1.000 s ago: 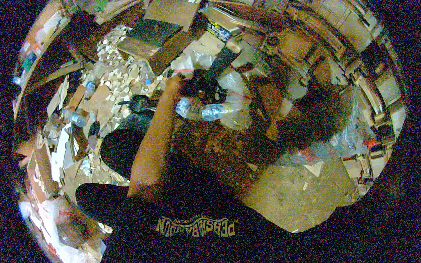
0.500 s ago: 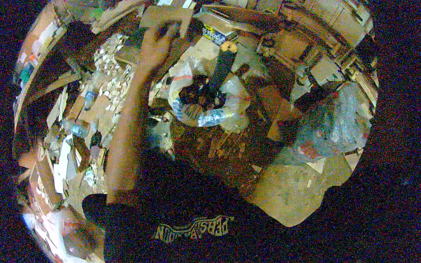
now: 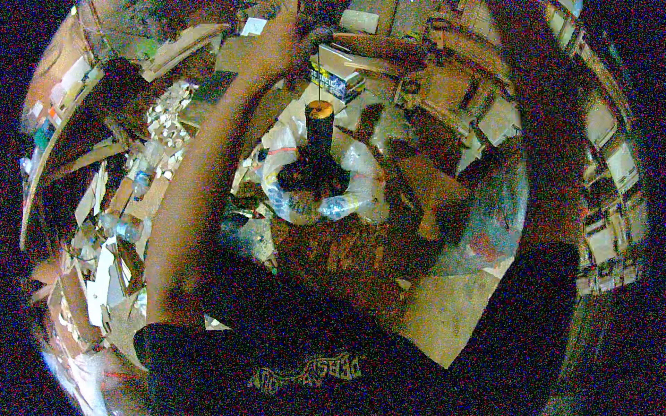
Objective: The person sits on the floor in a workshop and assembles small wooden spools by inserting a metal rod into the center of each piece. They pick up spools from a pile, insert the rod, and place the assembled units into a blue bin.
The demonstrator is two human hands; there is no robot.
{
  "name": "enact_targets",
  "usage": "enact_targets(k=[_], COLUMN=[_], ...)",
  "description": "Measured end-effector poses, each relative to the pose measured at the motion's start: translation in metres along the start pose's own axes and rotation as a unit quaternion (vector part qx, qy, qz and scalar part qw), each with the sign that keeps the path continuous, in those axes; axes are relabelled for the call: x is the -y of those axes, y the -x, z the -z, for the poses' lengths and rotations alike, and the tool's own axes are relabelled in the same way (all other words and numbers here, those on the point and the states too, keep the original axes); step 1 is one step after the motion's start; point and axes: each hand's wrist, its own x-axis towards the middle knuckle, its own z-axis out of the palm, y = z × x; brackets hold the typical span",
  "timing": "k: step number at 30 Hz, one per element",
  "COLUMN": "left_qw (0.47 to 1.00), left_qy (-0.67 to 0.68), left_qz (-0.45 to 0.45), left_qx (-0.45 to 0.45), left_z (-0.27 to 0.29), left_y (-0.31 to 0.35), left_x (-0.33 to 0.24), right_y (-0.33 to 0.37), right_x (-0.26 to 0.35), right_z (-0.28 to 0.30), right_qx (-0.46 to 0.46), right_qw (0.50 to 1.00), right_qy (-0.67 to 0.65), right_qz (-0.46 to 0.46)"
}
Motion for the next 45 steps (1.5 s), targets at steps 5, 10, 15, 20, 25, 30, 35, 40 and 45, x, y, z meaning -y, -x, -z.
enact_targets(k=[5, 10, 15, 20, 25, 30, 35, 40, 45], left_qw=[0.999, 0.987, 0.898, 0.907, 0.910, 0.898, 0.882, 0.918, 0.914], left_qy=[-0.028, -0.023, -0.159, -0.110, 0.032, 0.171, -0.007, -0.055, 0.029], left_qz=[0.000, 0.147, 0.349, 0.248, 0.368, 0.387, 0.430, 0.334, 0.355], left_qx=[-0.034, 0.055, 0.215, 0.321, 0.186, 0.124, 0.191, 0.208, 0.192], left_z=[-0.005, -0.007, -0.067, -0.099, -0.109, -0.112, -0.105, -0.088, -0.088], left_y=[0.007, 0.087, 0.229, 0.281, 0.284, 0.293, 0.284, 0.274, 0.275], left_x=[0.005, 0.074, 0.143, 0.208, 0.253, 0.256, 0.243, 0.223, 0.217], right_y=[0.111, 0.114, 0.122, 0.109, 0.115, 0.076, 0.062, 0.065, 0.099], right_x=[0.036, 0.043, 0.018, 0.007, 0.044, 0.052, 0.054, 0.069, 0.103], right_z=[-0.121, -0.168, -0.192, -0.165, -0.135, -0.108, -0.117, -0.167, -0.250], right_qx=[0.043, -0.052, 0.105, 0.085, 0.104, -0.050, -0.081, -0.087, -0.206], right_qw=[0.969, 0.983, 0.952, 0.990, 0.902, 0.990, 0.932, 0.779, 0.670], right_qy=[-0.232, -0.176, -0.284, -0.100, -0.397, -0.066, -0.344, -0.596, -0.699], right_qz=[-0.068, -0.028, -0.039, -0.059, -0.133, -0.116, -0.074, -0.176, -0.141])
